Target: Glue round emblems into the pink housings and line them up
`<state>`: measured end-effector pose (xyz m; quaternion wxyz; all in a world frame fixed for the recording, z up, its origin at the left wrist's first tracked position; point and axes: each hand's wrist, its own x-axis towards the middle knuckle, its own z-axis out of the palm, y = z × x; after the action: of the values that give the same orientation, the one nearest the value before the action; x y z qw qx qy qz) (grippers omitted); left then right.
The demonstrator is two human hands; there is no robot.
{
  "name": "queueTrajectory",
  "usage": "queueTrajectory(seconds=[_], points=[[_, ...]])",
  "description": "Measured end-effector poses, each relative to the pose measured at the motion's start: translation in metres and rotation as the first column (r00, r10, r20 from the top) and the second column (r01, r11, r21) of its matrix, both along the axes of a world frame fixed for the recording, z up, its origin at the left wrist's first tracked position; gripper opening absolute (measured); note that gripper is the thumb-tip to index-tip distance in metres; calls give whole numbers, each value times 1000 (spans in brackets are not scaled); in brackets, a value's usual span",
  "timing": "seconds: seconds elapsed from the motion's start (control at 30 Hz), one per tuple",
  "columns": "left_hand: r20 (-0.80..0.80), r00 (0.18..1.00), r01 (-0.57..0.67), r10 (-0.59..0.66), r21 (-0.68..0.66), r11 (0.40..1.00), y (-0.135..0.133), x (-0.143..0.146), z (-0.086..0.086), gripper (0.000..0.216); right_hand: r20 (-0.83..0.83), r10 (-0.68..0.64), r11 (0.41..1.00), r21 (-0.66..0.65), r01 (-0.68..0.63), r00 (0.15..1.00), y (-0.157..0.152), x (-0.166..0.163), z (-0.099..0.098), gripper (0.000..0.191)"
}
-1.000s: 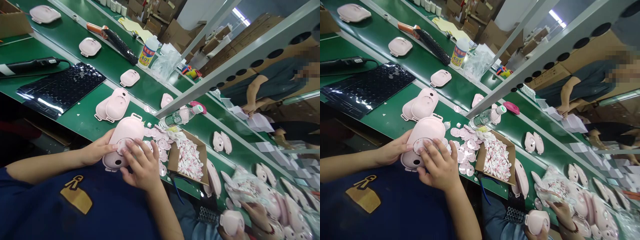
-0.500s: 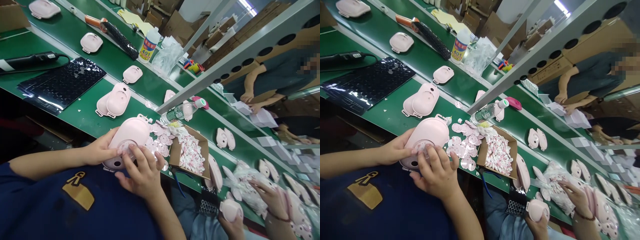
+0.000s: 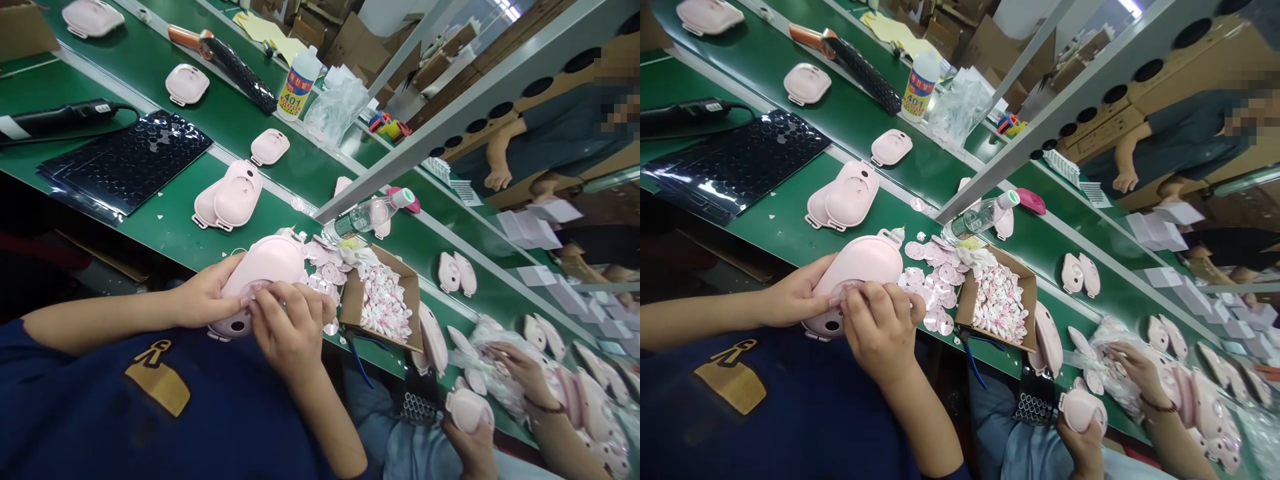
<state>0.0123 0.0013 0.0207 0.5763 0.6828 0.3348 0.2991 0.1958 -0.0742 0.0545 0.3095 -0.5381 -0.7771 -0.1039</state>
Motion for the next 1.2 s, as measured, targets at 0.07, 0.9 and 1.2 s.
queueTrajectory(seconds=[0.07,0.9,1.2], points=[[-16,1000,-10,10,8,1000,0,1,4,64,3,13,1000,-3,-13,1000,1,1,0,17],[274,774,-360,572,-552,752,34,-26,15,65,-187,-506,808,-446,386,842,96,45,-77,58],[176,916,-311,361,-256,915,13,-34,-5,81,-505,-201,913,-407,-27,839,90,54,-48,35]])
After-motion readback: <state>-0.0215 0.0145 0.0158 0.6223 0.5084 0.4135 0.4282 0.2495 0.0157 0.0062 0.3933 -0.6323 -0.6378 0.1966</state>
